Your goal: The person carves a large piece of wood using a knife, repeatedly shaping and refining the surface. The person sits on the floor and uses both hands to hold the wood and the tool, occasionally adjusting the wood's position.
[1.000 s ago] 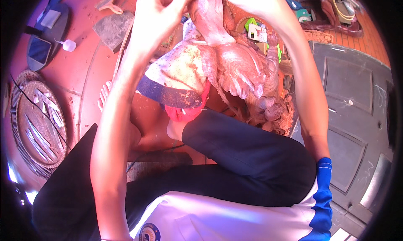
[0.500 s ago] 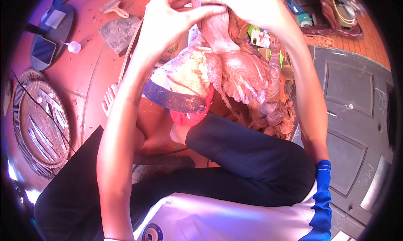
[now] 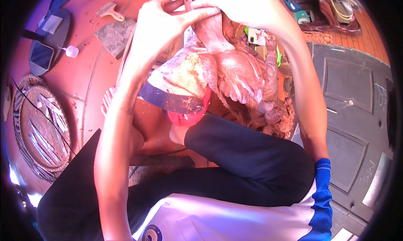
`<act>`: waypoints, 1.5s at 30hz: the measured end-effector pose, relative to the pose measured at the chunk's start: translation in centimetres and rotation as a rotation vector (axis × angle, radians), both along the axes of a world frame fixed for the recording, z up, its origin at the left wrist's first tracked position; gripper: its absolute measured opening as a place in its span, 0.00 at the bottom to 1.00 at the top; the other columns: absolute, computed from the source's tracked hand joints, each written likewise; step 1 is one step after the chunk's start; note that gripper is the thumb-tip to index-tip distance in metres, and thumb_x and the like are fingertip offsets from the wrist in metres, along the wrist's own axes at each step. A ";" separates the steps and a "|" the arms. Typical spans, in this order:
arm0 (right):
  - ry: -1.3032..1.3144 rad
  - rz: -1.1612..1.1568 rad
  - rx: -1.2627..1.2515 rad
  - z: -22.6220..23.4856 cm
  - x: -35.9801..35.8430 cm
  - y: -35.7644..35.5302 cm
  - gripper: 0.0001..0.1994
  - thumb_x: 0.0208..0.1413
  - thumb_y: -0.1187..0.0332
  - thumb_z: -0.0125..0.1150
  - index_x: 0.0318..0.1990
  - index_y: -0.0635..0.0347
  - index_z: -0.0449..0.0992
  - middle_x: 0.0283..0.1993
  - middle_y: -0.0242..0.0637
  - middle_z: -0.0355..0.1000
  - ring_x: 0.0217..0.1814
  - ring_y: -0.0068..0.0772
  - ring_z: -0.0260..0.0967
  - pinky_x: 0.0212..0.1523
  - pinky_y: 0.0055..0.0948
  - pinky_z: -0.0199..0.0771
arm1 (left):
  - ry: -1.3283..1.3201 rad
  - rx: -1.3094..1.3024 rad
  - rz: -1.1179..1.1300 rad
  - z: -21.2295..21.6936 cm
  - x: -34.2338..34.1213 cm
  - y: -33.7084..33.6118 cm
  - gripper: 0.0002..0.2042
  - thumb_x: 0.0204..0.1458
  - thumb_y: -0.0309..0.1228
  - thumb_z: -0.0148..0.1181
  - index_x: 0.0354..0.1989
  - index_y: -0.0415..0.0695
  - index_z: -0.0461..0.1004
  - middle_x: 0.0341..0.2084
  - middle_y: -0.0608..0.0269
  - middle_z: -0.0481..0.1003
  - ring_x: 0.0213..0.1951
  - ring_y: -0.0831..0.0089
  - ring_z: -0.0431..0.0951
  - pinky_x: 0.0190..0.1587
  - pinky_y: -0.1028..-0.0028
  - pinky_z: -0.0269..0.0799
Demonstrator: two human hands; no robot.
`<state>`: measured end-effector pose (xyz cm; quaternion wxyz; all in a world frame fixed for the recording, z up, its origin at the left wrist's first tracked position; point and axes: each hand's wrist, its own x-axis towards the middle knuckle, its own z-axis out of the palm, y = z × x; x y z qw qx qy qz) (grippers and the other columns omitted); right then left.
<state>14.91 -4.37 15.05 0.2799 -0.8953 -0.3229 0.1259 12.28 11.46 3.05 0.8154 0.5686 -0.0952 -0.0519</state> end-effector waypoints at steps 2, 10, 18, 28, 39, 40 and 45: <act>0.101 -0.130 0.022 -1.0 0.6 -0.4 0.13 0.62 0.72 0.60 0.51 0.68 0.80 0.40 0.45 0.84 0.43 0.31 0.81 0.45 0.30 0.79 | -0.067 -0.040 0.016 -0.5 0.0 -0.7 0.20 0.56 0.27 0.70 0.57 0.36 0.79 0.45 0.59 0.84 0.44 0.78 0.82 0.48 0.78 0.78; -0.013 -0.153 -0.010 -1.6 0.9 -0.5 0.12 0.62 0.71 0.61 0.49 0.67 0.81 0.40 0.44 0.83 0.42 0.28 0.80 0.43 0.30 0.79 | -0.114 -0.009 0.011 0.6 -0.2 -0.1 0.21 0.57 0.31 0.70 0.56 0.33 0.78 0.42 0.58 0.85 0.42 0.78 0.83 0.48 0.77 0.77; 0.048 -0.231 -0.044 -0.3 0.4 0.7 0.11 0.61 0.71 0.61 0.48 0.67 0.81 0.38 0.43 0.83 0.39 0.27 0.80 0.41 0.30 0.78 | 0.339 0.087 0.030 4.8 0.1 -0.3 0.17 0.58 0.31 0.69 0.52 0.35 0.80 0.38 0.63 0.84 0.37 0.81 0.79 0.41 0.79 0.75; 0.046 -0.175 0.062 -1.5 0.5 -0.1 0.12 0.61 0.73 0.61 0.49 0.69 0.81 0.40 0.43 0.84 0.41 0.27 0.81 0.43 0.26 0.79 | -0.016 0.020 -0.001 -0.6 0.6 -0.1 0.19 0.57 0.28 0.68 0.55 0.34 0.78 0.42 0.55 0.84 0.43 0.76 0.81 0.49 0.75 0.76; -0.135 -0.241 0.280 -3.0 0.9 0.4 0.09 0.62 0.73 0.62 0.46 0.69 0.81 0.40 0.41 0.83 0.40 0.27 0.80 0.43 0.26 0.78 | 0.072 0.090 -0.001 0.9 1.2 1.2 0.22 0.55 0.35 0.72 0.53 0.32 0.79 0.36 0.54 0.85 0.41 0.74 0.83 0.46 0.73 0.78; -0.128 -0.226 0.285 -4.6 3.1 -3.3 0.10 0.62 0.74 0.64 0.48 0.67 0.81 0.44 0.40 0.83 0.46 0.24 0.80 0.50 0.26 0.78 | 0.080 0.119 -0.002 1.2 1.2 0.7 0.22 0.53 0.35 0.73 0.53 0.33 0.79 0.37 0.54 0.85 0.42 0.74 0.83 0.48 0.73 0.77; 0.091 -0.189 -0.003 -3.3 2.0 -3.6 0.11 0.64 0.76 0.60 0.51 0.69 0.79 0.48 0.38 0.82 0.50 0.27 0.78 0.56 0.27 0.76 | -0.083 0.274 0.242 -1.9 0.1 -1.4 0.31 0.49 0.39 0.77 0.59 0.36 0.77 0.43 0.47 0.84 0.47 0.68 0.85 0.52 0.69 0.80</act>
